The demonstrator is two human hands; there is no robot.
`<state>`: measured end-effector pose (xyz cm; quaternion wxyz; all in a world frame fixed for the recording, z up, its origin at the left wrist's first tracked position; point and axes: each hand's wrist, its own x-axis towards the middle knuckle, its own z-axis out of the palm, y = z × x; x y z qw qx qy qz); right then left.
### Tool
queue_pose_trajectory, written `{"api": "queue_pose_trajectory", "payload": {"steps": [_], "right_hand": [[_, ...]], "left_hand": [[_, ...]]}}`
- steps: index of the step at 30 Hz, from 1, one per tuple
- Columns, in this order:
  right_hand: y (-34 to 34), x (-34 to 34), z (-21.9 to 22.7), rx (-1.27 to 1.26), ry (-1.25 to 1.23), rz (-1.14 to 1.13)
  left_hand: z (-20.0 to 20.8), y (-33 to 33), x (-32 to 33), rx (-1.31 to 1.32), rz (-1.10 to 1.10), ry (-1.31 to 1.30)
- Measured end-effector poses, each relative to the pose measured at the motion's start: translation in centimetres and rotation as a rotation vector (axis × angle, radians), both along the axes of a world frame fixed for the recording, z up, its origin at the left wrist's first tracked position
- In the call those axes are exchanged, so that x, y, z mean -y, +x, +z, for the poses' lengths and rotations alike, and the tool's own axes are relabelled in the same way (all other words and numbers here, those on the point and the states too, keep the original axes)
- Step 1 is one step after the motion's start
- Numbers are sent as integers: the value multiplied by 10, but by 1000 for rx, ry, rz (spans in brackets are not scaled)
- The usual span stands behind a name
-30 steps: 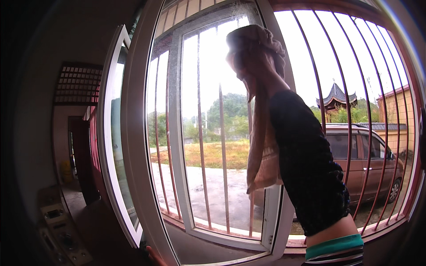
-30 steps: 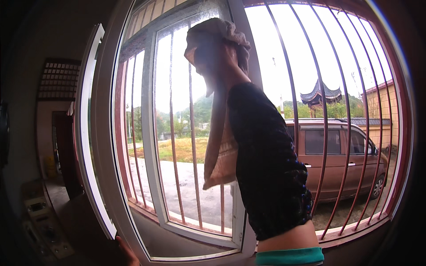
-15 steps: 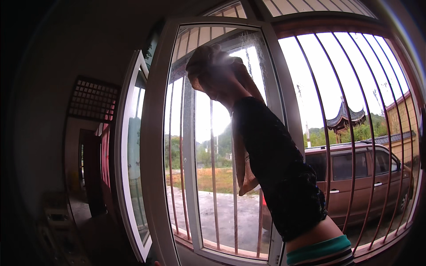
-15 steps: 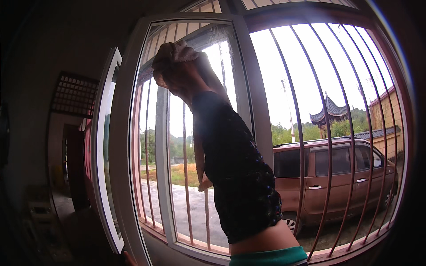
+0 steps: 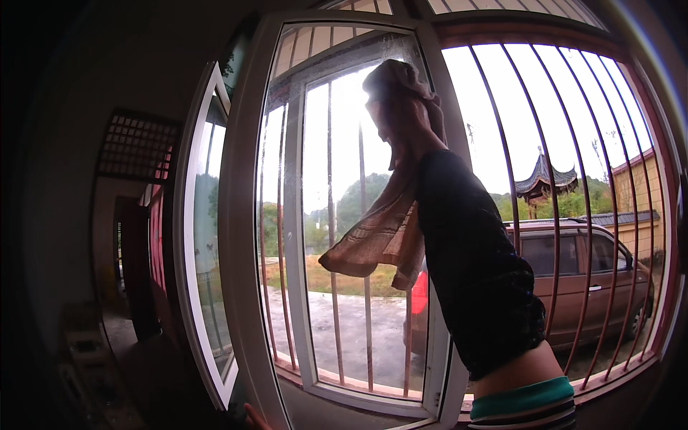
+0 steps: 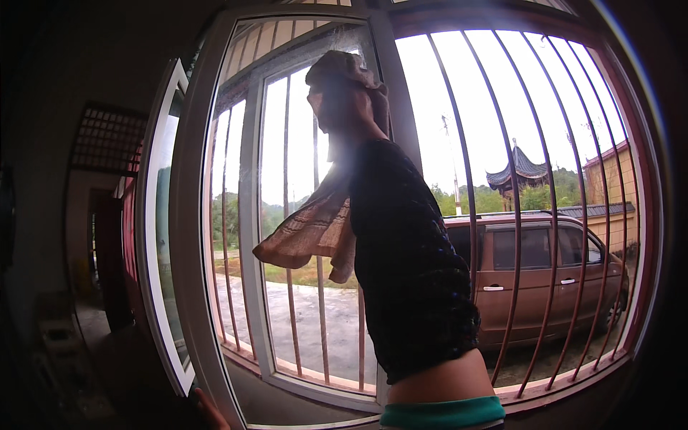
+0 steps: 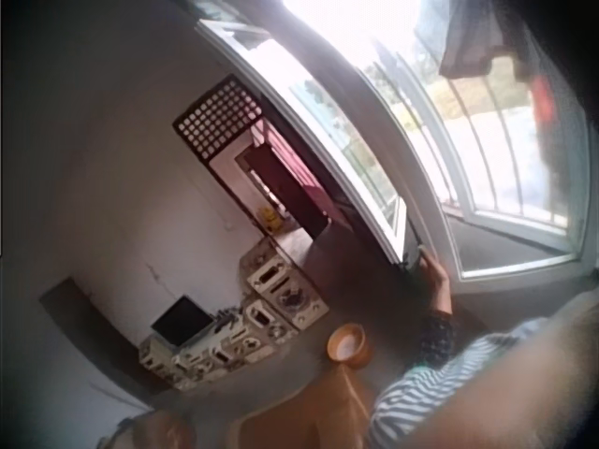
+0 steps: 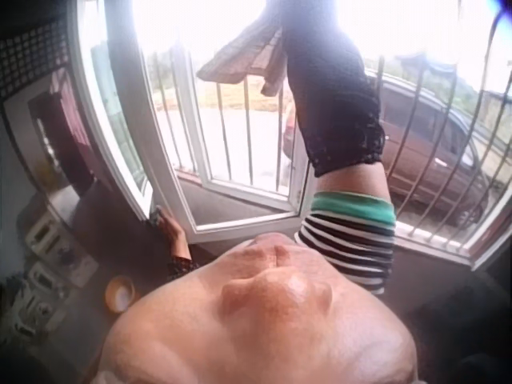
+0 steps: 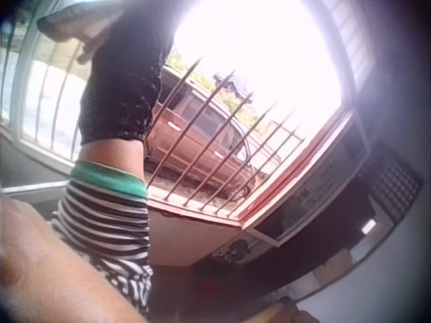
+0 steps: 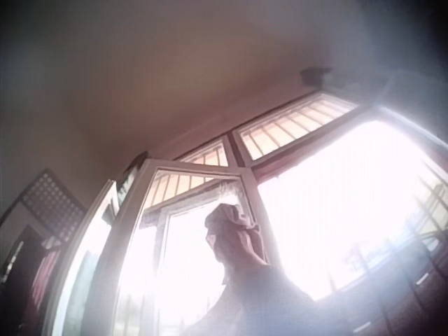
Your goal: The person wrings out a cloth in a yellow bucket of soapy water, then carries the bucket and cloth to a window. They wipe the window frame and glass with the cloth, cleaning multiple sections of the window.
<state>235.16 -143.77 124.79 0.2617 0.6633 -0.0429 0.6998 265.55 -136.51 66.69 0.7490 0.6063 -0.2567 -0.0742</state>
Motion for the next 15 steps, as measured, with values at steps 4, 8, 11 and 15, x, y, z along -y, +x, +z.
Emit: {"api": "queue_pose_trajectory", "payload": {"steps": [4, 8, 11, 15], "right_hand": [[-8, 2, -12, 125, 314, 182], [24, 0, -25, -6, 17, -38], [82, 2, -36, -169, -318, -97], [153, -30, -59, -491, 19, 495]], "left_hand": [[8, -1, -25, 7, 78, 98], [19, -9, -29, -101, 50, 176], [20, -9, -35, -73, 24, 66], [-11, 16, -19, -78, -69, 49]]}}
